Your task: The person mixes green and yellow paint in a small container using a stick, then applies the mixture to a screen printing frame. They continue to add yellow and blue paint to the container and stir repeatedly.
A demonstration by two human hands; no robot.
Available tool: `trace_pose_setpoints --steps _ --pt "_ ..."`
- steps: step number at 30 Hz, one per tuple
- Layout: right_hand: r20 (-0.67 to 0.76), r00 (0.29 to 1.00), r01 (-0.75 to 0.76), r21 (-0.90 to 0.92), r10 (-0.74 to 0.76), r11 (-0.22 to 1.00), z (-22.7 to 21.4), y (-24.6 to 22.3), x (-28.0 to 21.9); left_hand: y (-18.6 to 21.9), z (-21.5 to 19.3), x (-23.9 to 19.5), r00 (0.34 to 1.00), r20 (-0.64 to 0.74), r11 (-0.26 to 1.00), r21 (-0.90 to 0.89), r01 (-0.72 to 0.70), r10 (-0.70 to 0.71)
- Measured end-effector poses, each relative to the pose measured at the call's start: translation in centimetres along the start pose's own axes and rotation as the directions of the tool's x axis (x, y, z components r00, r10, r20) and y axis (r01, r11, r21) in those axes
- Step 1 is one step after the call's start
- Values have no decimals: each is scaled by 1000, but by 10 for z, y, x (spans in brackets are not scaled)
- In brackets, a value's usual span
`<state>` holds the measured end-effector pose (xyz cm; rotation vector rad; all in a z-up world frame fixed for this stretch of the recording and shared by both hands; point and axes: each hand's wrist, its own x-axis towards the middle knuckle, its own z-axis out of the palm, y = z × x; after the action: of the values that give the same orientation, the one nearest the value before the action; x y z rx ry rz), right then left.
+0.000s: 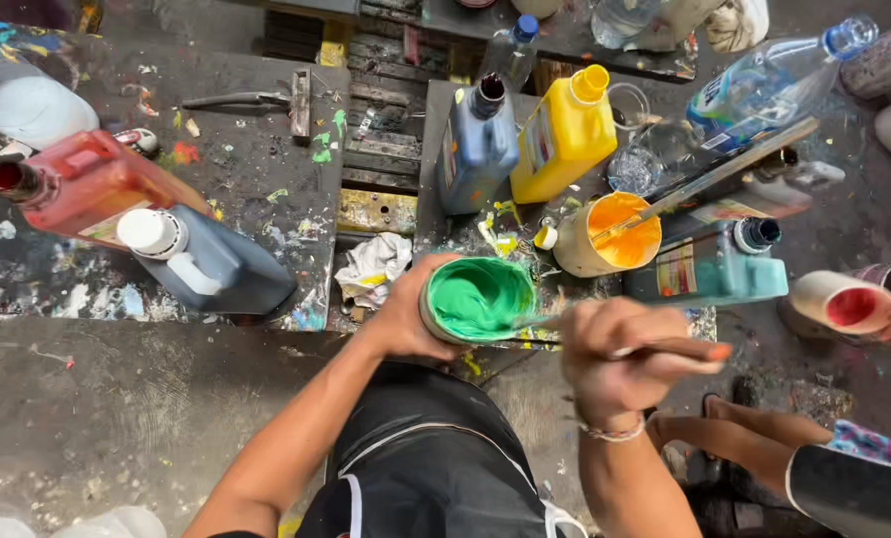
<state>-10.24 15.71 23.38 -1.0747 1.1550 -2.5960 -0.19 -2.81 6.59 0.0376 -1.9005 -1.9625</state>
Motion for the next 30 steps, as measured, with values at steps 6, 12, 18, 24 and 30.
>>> trace_pose_setpoints --steps 6,12,18,24,30 --pt "-236 930 205 -301 -281 931 15 -7 33 12 61 6 699 -336 730 563 -388 631" --pt "101 985 120 195 -141 973 24 26 -38 -18 56 14 749 -194 718 506 -478 634" --pt "207 961 151 153 -181 977 -6 12 27 -4 56 16 962 -45 962 60 -267 270" --pt "-3 994 107 82 -107 991 -14 26 -26 -15 47 4 904 -257 939 133 -316 340" --pt "-75 981 168 -109 -176 980 -42 58 8 -20 48 -9 949 -278 955 289 -62 146"
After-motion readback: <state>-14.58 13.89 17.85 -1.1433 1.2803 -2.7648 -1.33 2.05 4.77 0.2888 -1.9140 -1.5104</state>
